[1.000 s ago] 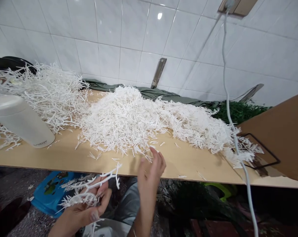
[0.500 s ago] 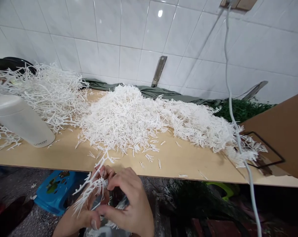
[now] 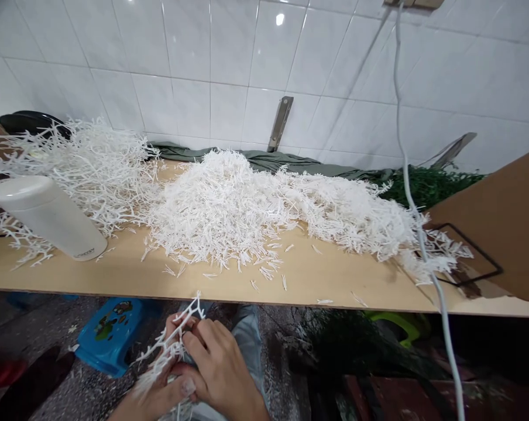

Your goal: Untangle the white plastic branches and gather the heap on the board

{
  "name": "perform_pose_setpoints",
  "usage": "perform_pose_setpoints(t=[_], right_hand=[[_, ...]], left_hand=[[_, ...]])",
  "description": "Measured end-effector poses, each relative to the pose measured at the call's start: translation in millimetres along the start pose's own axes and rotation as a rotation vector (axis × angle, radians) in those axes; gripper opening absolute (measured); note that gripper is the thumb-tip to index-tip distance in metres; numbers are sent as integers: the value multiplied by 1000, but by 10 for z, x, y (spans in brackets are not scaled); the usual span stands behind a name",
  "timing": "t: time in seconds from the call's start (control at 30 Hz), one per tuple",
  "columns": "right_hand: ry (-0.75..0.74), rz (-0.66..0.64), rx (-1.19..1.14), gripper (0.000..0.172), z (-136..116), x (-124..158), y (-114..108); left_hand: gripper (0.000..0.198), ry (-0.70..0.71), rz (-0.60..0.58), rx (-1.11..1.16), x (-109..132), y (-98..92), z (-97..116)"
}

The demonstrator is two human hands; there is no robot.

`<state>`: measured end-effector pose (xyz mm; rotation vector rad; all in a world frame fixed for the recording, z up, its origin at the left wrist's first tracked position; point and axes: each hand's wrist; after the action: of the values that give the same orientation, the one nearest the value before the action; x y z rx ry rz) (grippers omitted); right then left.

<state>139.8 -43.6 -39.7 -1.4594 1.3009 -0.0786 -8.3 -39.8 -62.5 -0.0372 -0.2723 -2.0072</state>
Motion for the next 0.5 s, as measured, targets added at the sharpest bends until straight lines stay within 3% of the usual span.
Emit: perform_pose_setpoints(t=[0.17,0.23,0.33,0.4,0.5], right_hand=[[-45,162,-73,34,13,94,180],[105,228,-280,31,-19,167,199],[497,288,-606,31,-75,353,241],[687,278,-721,38,-100,477,278],[832,207,-793,49,-159,573,310]], left_hand=[[70,-53,75,57,93,166,118],[58,-49,73,46,101,149,193],[35,-110,-12,114,81,53,293],[40,-163,-98,138,58,4,344],[46,-240,-163,107,51,24,376]])
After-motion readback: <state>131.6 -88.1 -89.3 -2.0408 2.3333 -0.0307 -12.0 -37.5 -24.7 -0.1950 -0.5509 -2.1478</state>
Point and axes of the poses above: each hand's wrist, its own x-axis away from the middle knuckle, its own y-axis out of the palm, z = x × y, and after that the axes turned 3 degrees about -y, right-handed
